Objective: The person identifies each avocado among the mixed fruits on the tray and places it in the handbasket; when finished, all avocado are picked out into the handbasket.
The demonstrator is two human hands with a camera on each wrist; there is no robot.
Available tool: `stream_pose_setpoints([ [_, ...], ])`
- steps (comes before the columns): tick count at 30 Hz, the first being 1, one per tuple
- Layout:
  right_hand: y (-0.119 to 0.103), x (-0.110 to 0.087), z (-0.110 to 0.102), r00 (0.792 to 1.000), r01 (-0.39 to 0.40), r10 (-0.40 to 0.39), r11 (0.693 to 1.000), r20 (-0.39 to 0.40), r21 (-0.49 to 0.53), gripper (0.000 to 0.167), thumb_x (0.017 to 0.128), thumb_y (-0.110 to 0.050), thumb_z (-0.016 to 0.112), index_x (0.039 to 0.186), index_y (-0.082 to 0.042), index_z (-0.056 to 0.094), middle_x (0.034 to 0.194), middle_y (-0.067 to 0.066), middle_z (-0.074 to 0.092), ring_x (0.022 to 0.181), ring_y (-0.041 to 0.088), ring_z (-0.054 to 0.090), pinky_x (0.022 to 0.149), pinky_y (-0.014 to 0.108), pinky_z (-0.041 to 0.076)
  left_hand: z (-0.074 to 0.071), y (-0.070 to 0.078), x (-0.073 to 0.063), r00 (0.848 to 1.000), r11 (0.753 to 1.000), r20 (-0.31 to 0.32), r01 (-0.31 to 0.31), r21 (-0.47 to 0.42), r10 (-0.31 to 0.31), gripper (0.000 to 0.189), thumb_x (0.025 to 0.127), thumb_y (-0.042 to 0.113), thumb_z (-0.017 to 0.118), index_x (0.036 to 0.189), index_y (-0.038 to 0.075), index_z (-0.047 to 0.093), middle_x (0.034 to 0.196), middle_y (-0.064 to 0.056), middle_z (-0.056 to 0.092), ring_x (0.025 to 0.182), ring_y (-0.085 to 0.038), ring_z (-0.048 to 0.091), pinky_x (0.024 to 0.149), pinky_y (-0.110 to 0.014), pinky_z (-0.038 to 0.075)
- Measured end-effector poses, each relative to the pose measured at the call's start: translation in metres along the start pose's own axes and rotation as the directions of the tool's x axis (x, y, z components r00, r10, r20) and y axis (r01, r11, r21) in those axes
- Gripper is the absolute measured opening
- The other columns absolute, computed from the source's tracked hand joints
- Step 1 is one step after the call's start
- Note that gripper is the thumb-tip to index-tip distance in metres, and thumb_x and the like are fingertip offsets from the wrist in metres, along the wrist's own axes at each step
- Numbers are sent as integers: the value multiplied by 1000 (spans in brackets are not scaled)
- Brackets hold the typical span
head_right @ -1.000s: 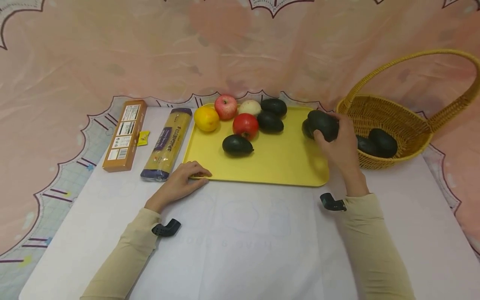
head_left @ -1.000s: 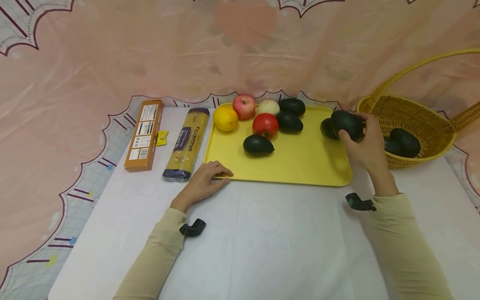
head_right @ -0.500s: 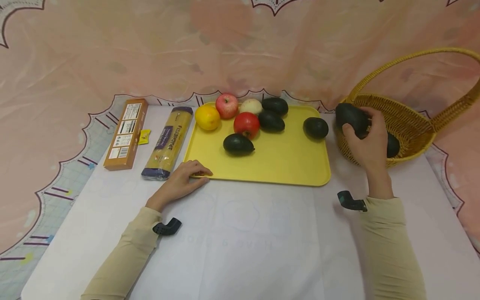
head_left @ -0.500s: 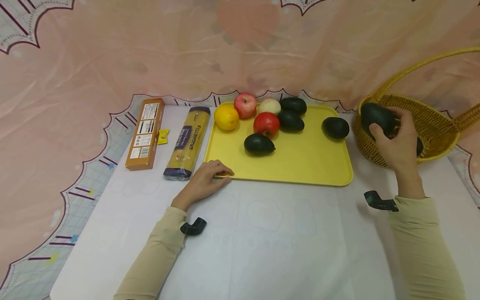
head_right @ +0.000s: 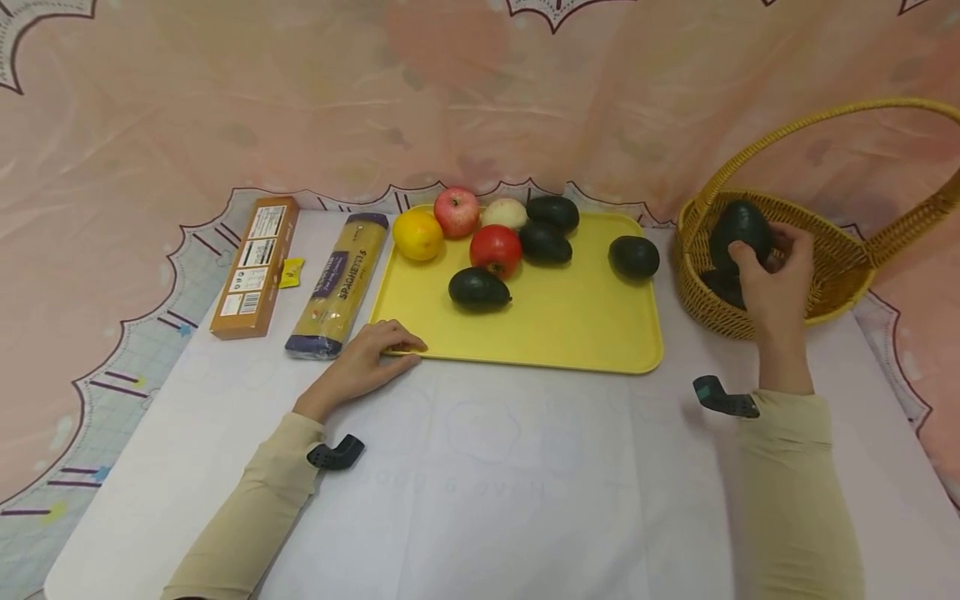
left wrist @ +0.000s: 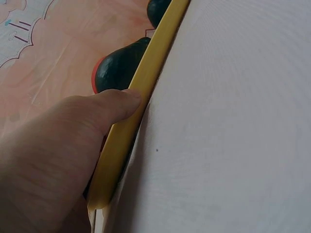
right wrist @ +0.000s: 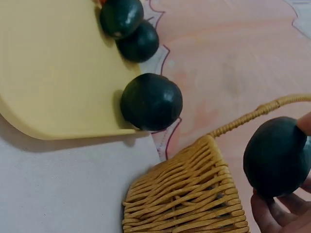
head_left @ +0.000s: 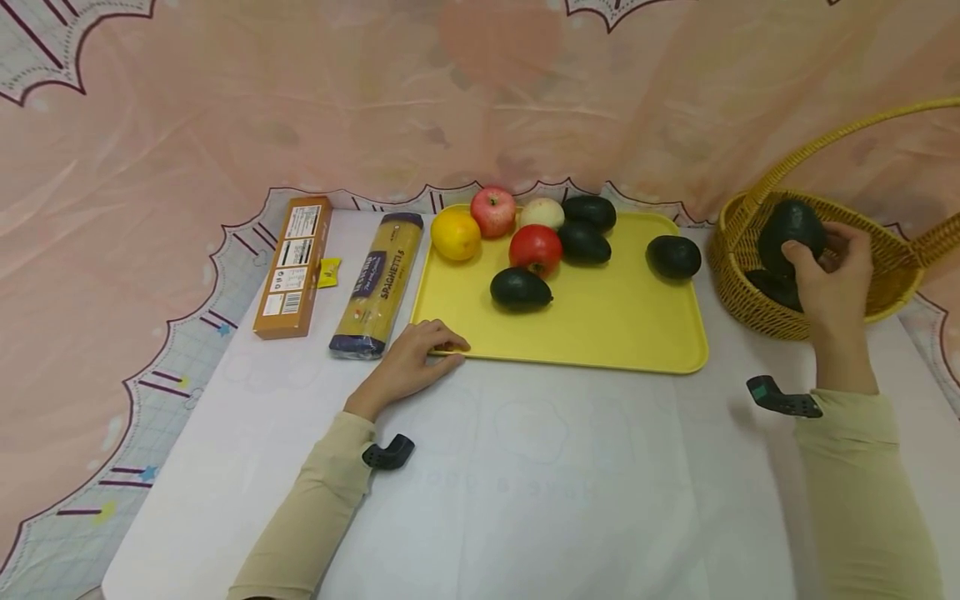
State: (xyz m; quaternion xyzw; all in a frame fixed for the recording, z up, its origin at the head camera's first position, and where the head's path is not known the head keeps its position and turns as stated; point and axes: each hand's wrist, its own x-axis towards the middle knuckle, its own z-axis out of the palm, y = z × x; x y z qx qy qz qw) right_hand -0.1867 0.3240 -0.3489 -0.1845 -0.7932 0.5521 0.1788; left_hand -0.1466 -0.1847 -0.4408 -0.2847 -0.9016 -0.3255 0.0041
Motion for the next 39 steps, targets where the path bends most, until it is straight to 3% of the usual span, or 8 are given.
stream_pose_setpoints([
  [7, 3, 15, -3, 994, -94, 102, 984, 48, -149, 51, 86, -42, 61, 130, -36, 35, 117, -21, 37, 93, -3, 35, 89, 23, 34, 0, 0, 0, 1000, 1000, -5, -2, 3, 2, 16, 89, 27, 66, 105, 24, 68, 96, 8, 62, 90, -9, 56, 82, -31, 37],
  [12, 3, 27, -1, 981, -125, 153, 968, 118, -217, 68, 85, -50, 60, 142, -32, 27, 131, -17, 33, 107, 0, 35, 102, 32, 32, 1, -1, 1, 1000, 1000, -19, -22, 5, 22, 16, 88, 25, 67, 104, 23, 69, 96, 7, 62, 90, -9, 57, 82, -31, 38],
  [16, 3, 35, 1, 968, -132, 185, 949, 167, -288, 78, 83, -56, 57, 147, -30, 21, 143, -8, 31, 121, 14, 35, 106, 38, 30, 1, -1, 1, 1000, 1000, -13, -19, 3, 19, 17, 88, 26, 67, 105, 24, 69, 96, 8, 62, 90, -9, 56, 82, -31, 38],
  [21, 6, 42, 5, 957, -91, 184, 923, 223, -374, 85, 83, -60, 53, 151, -24, 16, 154, 13, 21, 131, 35, 28, 103, 46, 33, 0, 0, 0, 1000, 1000, -7, -5, 8, 5, 16, 88, 26, 67, 105, 25, 69, 95, 8, 62, 89, -8, 56, 82, -31, 37],
  [26, 12, 47, 10, 961, -27, 148, 892, 235, -451, 87, 85, -59, 49, 150, -8, 19, 148, 26, 25, 125, 41, 33, 94, 47, 36, 1, -1, 0, 1000, 1000, -6, -8, 14, 8, 16, 89, 27, 66, 105, 25, 68, 95, 9, 62, 89, -8, 56, 82, -30, 37],
  [33, 16, 51, 13, 954, 25, 129, 867, 272, -498, 88, 87, -57, 46, 148, 1, 19, 145, 33, 25, 127, 47, 31, 99, 54, 31, 0, 0, 0, 1000, 1000, -4, -8, 3, 8, 17, 89, 27, 66, 106, 24, 68, 97, 9, 62, 90, -7, 56, 83, -30, 38],
  [39, 15, 53, 15, 944, 77, 120, 827, 308, -556, 89, 87, -59, 46, 146, 3, 22, 142, 35, 29, 127, 53, 29, 102, 61, 26, 0, -2, 0, 1000, 1000, -1, -5, 5, 5, 16, 90, 28, 65, 106, 26, 68, 97, 10, 62, 90, -6, 56, 82, -30, 37],
])
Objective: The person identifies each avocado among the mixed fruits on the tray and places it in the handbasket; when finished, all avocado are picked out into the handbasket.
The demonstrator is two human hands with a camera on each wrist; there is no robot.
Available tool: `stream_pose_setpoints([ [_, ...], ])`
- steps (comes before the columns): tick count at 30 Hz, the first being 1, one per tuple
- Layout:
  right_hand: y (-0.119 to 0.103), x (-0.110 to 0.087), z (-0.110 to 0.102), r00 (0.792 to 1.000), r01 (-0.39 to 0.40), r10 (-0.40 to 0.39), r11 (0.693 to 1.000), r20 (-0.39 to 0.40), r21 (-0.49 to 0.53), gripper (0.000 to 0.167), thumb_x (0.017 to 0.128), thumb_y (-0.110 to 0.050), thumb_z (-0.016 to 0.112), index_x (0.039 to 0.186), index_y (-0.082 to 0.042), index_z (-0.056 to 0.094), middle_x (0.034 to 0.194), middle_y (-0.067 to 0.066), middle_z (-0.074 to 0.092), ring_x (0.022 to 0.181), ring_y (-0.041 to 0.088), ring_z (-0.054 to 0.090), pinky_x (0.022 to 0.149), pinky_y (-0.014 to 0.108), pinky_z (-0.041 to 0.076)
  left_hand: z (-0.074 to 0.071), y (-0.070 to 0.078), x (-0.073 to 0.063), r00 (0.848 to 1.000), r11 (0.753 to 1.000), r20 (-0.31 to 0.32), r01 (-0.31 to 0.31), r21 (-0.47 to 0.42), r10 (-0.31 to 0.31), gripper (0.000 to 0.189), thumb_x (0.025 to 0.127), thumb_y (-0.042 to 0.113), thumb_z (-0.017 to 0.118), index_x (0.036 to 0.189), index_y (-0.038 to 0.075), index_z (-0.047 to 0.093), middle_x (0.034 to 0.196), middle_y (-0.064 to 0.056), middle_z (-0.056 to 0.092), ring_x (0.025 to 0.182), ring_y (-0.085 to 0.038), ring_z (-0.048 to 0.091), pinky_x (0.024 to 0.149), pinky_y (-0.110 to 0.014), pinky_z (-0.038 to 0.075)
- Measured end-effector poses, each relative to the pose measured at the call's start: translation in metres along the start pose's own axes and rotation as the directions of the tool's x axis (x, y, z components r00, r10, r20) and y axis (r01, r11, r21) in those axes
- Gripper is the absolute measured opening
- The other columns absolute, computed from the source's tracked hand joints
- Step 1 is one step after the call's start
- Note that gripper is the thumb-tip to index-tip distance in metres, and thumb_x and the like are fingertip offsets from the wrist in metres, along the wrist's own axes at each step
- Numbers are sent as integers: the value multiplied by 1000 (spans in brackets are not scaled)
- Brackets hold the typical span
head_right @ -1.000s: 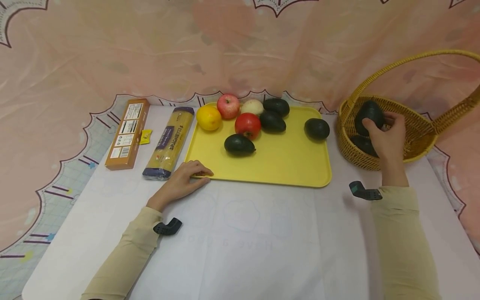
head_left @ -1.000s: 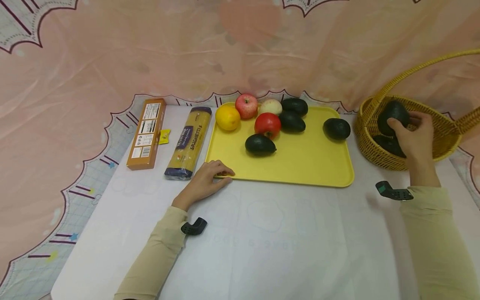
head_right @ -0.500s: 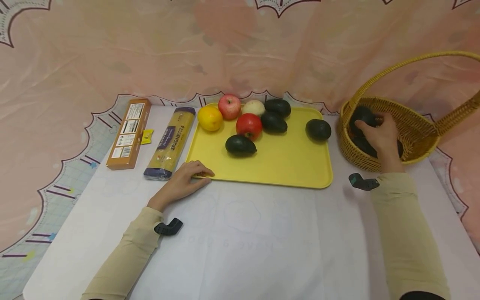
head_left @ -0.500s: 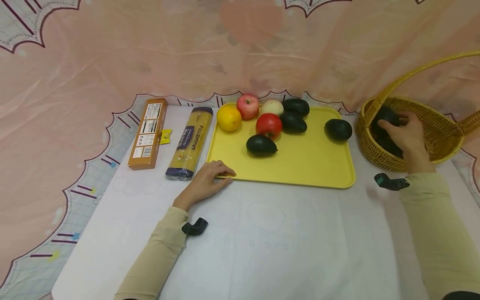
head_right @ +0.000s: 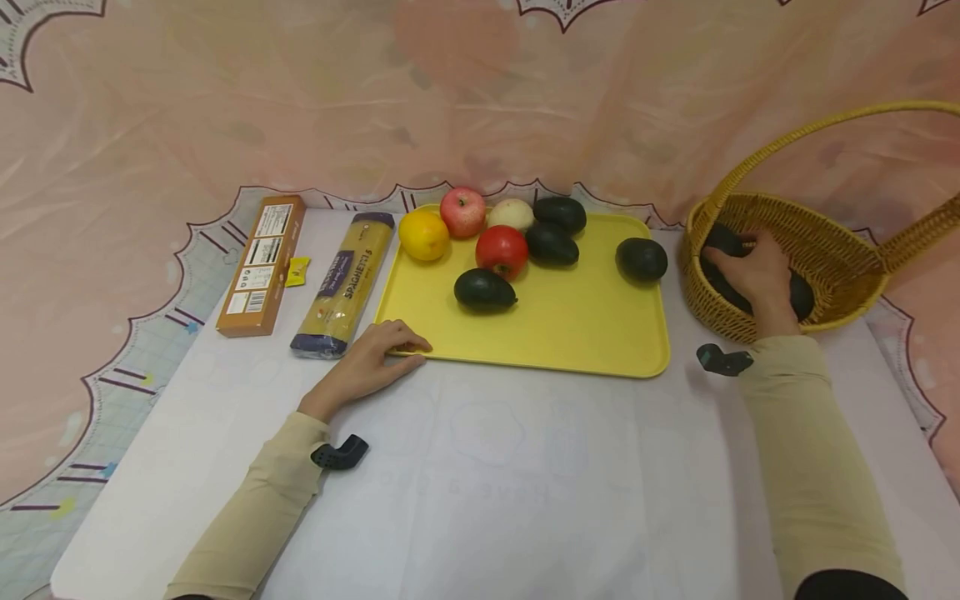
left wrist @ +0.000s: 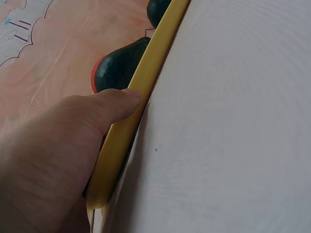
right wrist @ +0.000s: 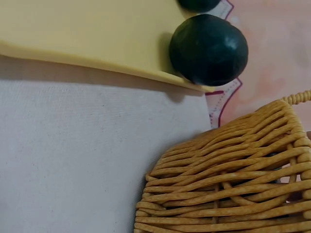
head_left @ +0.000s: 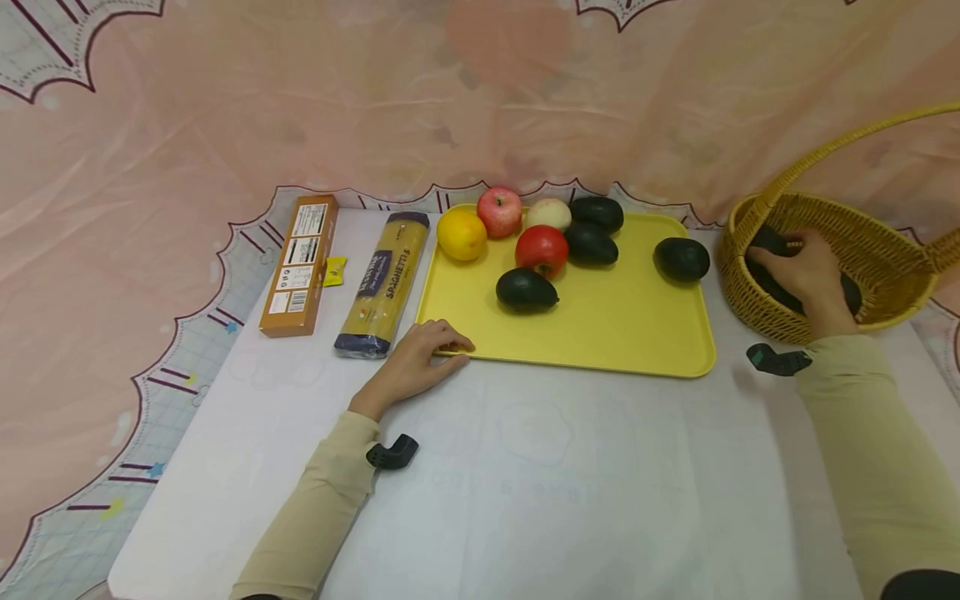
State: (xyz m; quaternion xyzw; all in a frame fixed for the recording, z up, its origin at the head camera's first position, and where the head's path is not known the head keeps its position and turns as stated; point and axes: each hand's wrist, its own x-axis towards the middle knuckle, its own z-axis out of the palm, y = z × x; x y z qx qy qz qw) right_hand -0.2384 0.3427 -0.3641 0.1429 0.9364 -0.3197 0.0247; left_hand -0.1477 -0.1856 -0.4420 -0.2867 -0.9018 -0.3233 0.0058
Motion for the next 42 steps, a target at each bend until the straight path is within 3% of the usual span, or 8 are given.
stream_pose_setpoints([
  [8, -1, 1, -2, 999, 7, -4, 998, 33, -67, 92, 87, -62, 43, 146, 5, 21, 140, 37, 29, 126, 59, 26, 101, 66, 23, -1, 0, 2, 1000, 1000, -8, -17, 4, 17, 16, 90, 27, 65, 106, 25, 68, 97, 8, 62, 90, -8, 56, 82, -31, 38],
  [16, -1, -3, -2, 999, 10, -7, 998, 43, -69, 92, 86, -63, 44, 146, 3, 21, 141, 38, 30, 126, 58, 26, 101, 65, 24, 0, 0, 0, 1000, 1000, -8, -3, 0, 3, 16, 89, 27, 66, 105, 25, 68, 97, 9, 62, 90, -7, 56, 82, -30, 37],
  [27, 0, -17, -1, 993, 82, -82, 997, -81, -10, 78, 91, -53, 44, 144, 1, 28, 140, 31, 39, 122, 49, 40, 97, 58, 32, 1, 0, -1, 1000, 1000, -4, 2, -4, -2, 16, 89, 27, 66, 105, 26, 68, 97, 10, 62, 90, -7, 56, 82, -30, 37],
  [31, -4, -24, 3, 987, 99, -97, 995, -128, 5, 74, 90, -52, 46, 142, -1, 33, 137, 26, 43, 116, 40, 47, 89, 47, 39, 1, 1, -1, 1000, 1000, -1, 2, -7, -2, 16, 89, 26, 66, 105, 25, 68, 97, 9, 62, 90, -8, 56, 83, -31, 38],
  [34, -8, -29, 4, 981, 111, -106, 994, -162, 23, 70, 89, -52, 49, 139, -3, 38, 129, 20, 48, 100, 20, 52, 78, 33, 40, 1, 1, -1, 1000, 1000, 0, 3, -8, -3, 16, 89, 26, 66, 105, 25, 68, 98, 9, 62, 91, -8, 57, 83, -31, 37],
  [38, -13, -36, 7, 965, 150, -132, 987, -226, 63, 63, 88, -48, 54, 133, -6, 45, 106, -5, 52, 77, -10, 42, 68, 17, 36, 1, 0, -1, 1000, 1000, -7, -3, -8, 3, 16, 89, 24, 66, 105, 24, 68, 97, 8, 62, 90, -8, 57, 83, -31, 38],
  [42, -19, -43, 12, 943, 205, -166, 973, -288, 108, 51, 87, -43, 59, 124, -8, 51, 90, -21, 46, 73, -15, 41, 67, 11, 35, 0, 1, 0, 1000, 1000, -4, 0, -11, 0, 16, 89, 24, 66, 105, 24, 69, 97, 8, 62, 90, -8, 57, 83, -31, 38],
])
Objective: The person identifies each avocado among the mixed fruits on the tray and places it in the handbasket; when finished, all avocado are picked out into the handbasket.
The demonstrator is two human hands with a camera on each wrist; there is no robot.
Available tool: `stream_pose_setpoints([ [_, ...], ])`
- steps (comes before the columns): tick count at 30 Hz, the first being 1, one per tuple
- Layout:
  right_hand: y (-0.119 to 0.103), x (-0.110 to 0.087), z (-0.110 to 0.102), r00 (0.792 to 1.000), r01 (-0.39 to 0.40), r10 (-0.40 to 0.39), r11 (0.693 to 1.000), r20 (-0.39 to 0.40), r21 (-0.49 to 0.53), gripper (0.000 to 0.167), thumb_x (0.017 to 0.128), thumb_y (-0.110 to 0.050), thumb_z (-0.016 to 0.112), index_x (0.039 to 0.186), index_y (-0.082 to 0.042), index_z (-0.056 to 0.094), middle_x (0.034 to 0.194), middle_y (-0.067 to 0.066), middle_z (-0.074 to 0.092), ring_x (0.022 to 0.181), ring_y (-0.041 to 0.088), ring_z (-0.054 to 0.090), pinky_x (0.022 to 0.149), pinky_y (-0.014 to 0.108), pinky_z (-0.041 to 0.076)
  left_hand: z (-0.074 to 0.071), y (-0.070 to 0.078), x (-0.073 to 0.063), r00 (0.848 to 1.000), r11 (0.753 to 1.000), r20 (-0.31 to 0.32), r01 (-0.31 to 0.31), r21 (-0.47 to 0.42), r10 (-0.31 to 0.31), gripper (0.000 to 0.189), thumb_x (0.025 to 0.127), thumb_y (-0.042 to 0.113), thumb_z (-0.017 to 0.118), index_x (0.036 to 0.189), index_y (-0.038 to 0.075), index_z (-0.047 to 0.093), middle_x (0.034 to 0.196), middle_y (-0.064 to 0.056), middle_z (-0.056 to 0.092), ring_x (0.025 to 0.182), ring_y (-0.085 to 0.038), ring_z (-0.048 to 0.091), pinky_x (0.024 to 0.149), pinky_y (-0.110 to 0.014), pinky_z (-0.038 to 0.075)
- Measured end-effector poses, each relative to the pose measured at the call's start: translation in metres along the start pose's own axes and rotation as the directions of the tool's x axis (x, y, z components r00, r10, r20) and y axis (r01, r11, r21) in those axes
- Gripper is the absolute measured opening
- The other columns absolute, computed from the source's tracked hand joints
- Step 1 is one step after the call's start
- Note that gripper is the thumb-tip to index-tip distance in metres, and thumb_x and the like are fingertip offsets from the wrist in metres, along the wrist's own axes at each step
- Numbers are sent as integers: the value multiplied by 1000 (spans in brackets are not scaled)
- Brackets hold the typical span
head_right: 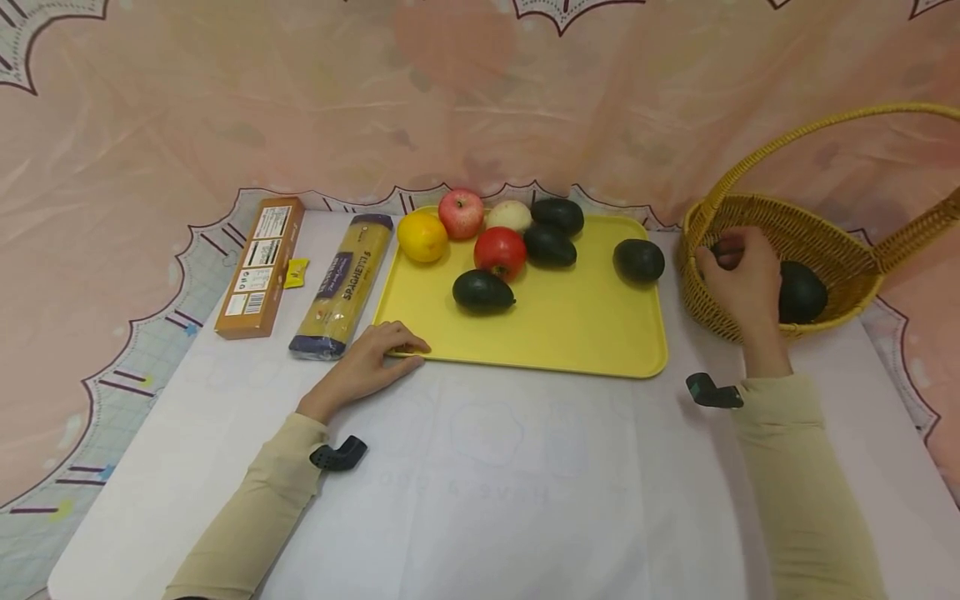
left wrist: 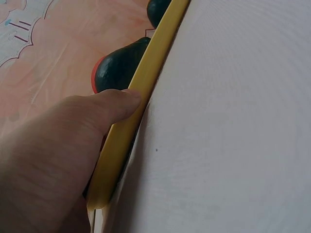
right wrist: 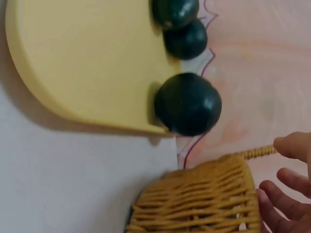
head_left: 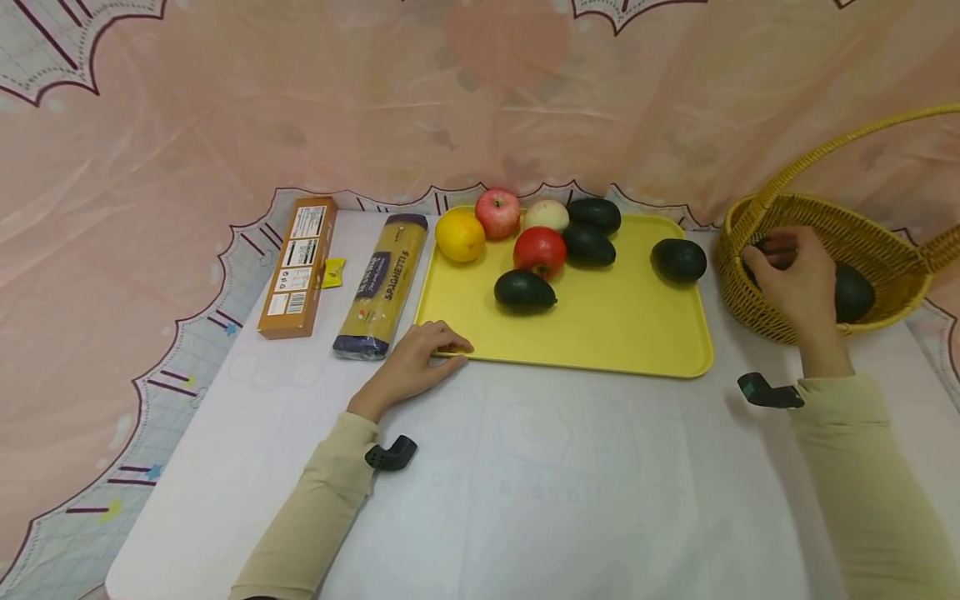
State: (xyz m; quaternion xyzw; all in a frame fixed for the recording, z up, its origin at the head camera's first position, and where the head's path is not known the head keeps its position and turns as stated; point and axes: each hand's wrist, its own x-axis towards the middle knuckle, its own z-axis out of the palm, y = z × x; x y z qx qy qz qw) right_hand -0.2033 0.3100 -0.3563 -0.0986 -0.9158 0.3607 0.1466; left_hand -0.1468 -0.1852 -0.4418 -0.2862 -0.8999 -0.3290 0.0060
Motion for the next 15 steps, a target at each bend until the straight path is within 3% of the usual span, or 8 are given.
stream_pose_setpoints([
  [4, -7, -4, 7, 996, 58, -55, 997, -67, 53, 36, 86, -35, 63, 113, -11, 56, 85, -24, 47, 73, -12, 44, 68, 9, 34, -1, 1, 0, 1000, 1000, 7, 13, -1, -13, 16, 89, 25, 66, 105, 25, 68, 97, 9, 62, 91, -8, 57, 83, -31, 37],
  [8, -13, -8, 15, 988, 117, -106, 989, -111, 91, 34, 85, -29, 64, 110, -6, 58, 84, -22, 48, 73, -10, 47, 67, 6, 36, -1, 0, 0, 1000, 1000, 3, 8, 2, -8, 16, 89, 25, 66, 105, 25, 68, 97, 8, 62, 91, -8, 57, 83, -31, 37],
  [15, -25, -15, 26, 985, 169, -167, 984, -42, 51, 39, 88, -29, 62, 114, -2, 55, 95, -2, 53, 83, 1, 49, 69, 6, 36, 0, 0, 0, 1000, 1000, 0, -10, 5, 10, 16, 89, 25, 66, 105, 24, 68, 97, 8, 63, 91, -8, 57, 83, -31, 38],
])
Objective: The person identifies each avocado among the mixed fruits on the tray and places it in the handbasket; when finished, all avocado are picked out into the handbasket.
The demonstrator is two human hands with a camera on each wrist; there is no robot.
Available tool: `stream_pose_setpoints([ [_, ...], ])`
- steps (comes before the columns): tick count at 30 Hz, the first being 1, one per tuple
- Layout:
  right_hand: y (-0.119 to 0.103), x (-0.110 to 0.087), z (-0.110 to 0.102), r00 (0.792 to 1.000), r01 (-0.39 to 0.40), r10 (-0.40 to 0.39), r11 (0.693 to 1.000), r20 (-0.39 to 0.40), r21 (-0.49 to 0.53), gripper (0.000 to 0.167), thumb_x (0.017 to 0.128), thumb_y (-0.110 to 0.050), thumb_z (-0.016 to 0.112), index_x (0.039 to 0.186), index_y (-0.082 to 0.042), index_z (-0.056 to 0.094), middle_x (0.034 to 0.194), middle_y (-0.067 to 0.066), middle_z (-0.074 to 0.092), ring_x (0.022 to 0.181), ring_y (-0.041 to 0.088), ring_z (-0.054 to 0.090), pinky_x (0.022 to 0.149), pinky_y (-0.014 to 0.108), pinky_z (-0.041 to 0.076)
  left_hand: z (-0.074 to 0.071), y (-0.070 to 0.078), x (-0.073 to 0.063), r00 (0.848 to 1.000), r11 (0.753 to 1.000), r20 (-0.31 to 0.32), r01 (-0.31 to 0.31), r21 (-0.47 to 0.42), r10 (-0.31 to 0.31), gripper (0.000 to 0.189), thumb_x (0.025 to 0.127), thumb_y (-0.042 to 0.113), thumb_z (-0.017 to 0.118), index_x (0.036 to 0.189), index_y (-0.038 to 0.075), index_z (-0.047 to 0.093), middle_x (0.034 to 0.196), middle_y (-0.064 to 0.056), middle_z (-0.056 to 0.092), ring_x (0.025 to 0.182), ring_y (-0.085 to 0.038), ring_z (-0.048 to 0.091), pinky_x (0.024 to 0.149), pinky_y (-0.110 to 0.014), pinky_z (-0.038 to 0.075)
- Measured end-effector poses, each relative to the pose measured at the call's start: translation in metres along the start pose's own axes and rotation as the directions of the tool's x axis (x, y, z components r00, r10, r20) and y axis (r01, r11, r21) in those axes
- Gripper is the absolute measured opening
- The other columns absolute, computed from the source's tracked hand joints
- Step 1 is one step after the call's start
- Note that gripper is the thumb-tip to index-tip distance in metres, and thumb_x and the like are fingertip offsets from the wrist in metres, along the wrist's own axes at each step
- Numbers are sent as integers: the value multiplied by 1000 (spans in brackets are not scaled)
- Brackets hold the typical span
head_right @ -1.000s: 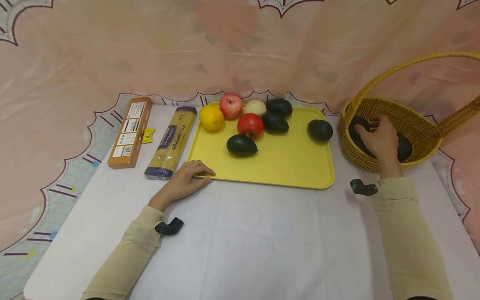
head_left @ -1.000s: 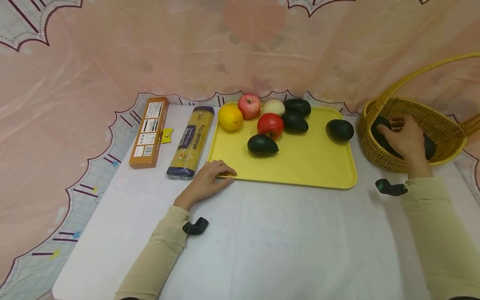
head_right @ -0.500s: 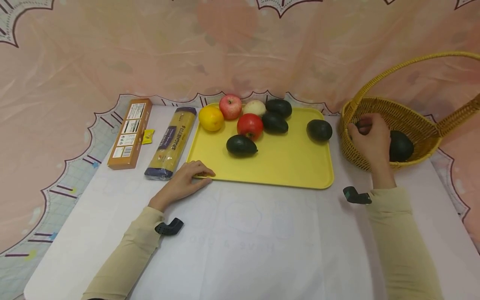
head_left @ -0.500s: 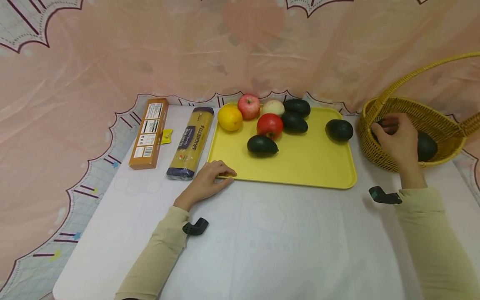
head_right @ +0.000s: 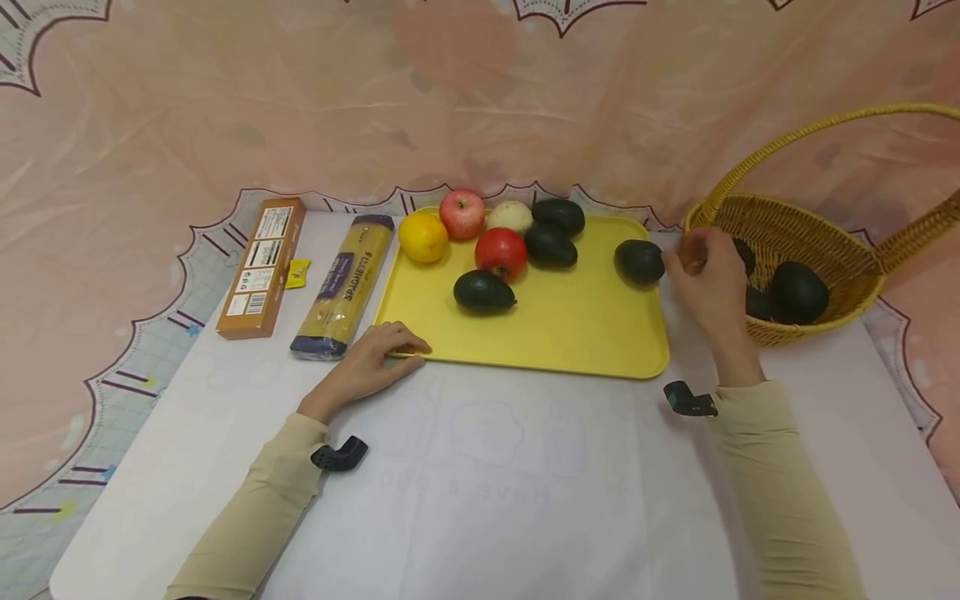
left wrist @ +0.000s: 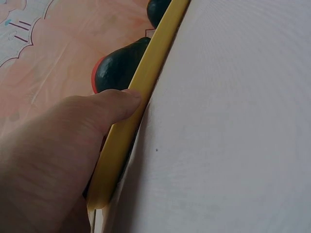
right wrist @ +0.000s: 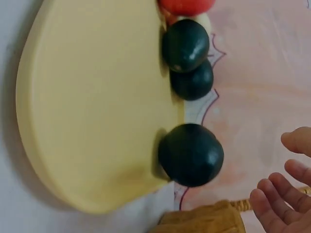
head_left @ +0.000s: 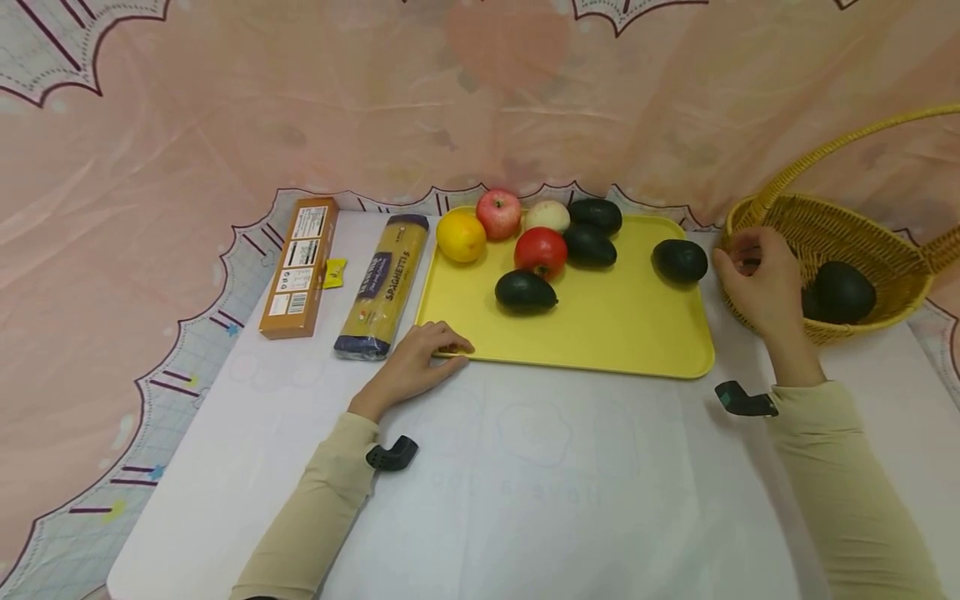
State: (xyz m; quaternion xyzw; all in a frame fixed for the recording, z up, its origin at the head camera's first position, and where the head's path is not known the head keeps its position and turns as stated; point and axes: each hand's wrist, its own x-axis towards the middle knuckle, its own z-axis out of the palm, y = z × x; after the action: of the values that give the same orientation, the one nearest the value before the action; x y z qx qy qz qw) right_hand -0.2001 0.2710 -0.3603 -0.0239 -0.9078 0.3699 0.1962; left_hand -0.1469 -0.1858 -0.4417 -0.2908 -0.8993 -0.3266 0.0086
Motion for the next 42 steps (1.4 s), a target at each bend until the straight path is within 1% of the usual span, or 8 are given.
stream_pose_setpoints([
  [6, -2, 0, 13, 995, 44, -41, 999, 87, -29, 43, 90, -32, 61, 120, -2, 53, 109, 16, 55, 93, 19, 51, 73, 12, 35, 1, 0, 0, 1000, 1000, 5, 3, -3, -3, 16, 89, 25, 66, 105, 25, 68, 98, 8, 63, 91, -8, 57, 83, -30, 40],
  [9, -1, 3, 20, 988, 77, -71, 996, 138, -34, 46, 90, -29, 61, 125, -1, 51, 116, 21, 54, 100, 31, 51, 81, 27, 39, 1, 0, 0, 1000, 1000, 2, 3, -7, -3, 15, 89, 25, 66, 104, 25, 68, 98, 8, 63, 91, -7, 56, 83, -30, 40],
  [13, 4, 10, 30, 974, 125, -111, 990, 199, -61, 47, 90, -23, 63, 129, 0, 48, 124, 26, 48, 110, 41, 47, 88, 51, 37, 2, 0, 0, 1000, 1000, -1, 4, -5, -4, 15, 89, 25, 66, 104, 25, 69, 98, 9, 62, 90, -7, 56, 82, -30, 41],
  [18, 8, 18, 38, 963, 121, -80, 982, 257, -147, 54, 90, -26, 62, 134, -1, 44, 135, 29, 39, 120, 49, 39, 93, 64, 30, 3, 1, -1, 1000, 1000, 8, 16, -1, -16, 15, 89, 25, 66, 104, 25, 68, 98, 9, 62, 90, -7, 55, 83, -30, 40],
  [27, 11, 31, 47, 904, 117, 36, 937, 427, -328, 72, 87, -29, 66, 143, -2, 29, 138, 34, 31, 122, 52, 36, 101, 64, 28, 3, 2, -1, 1000, 1000, 5, 12, 0, -12, 16, 89, 26, 66, 105, 25, 68, 98, 9, 62, 91, -8, 55, 84, -31, 40],
  [31, 12, 32, 48, 905, 108, 41, 941, 423, -321, 71, 87, -29, 66, 142, -3, 30, 137, 34, 32, 121, 52, 37, 101, 64, 29, 3, 2, 0, 1000, 1000, 15, 23, 5, -23, 16, 90, 27, 65, 105, 26, 68, 98, 9, 61, 92, -7, 55, 84, -31, 39],
  [38, 9, 29, 46, 904, 104, 26, 955, 427, -278, 75, 84, -43, 67, 140, -6, 32, 135, 33, 35, 119, 49, 40, 100, 63, 30, 1, 2, 0, 999, 999, 19, 40, 14, -40, 15, 90, 28, 65, 105, 27, 68, 97, 10, 61, 92, -7, 54, 84, -31, 38],
  [42, 6, 28, 44, 916, 126, -34, 971, 399, -205, 74, 83, -43, 68, 138, -5, 35, 135, 31, 39, 120, 46, 40, 101, 61, 30, 1, 2, 0, 999, 999, 17, 40, 13, -40, 15, 90, 27, 65, 105, 27, 68, 98, 10, 61, 92, -7, 55, 85, -31, 38],
])
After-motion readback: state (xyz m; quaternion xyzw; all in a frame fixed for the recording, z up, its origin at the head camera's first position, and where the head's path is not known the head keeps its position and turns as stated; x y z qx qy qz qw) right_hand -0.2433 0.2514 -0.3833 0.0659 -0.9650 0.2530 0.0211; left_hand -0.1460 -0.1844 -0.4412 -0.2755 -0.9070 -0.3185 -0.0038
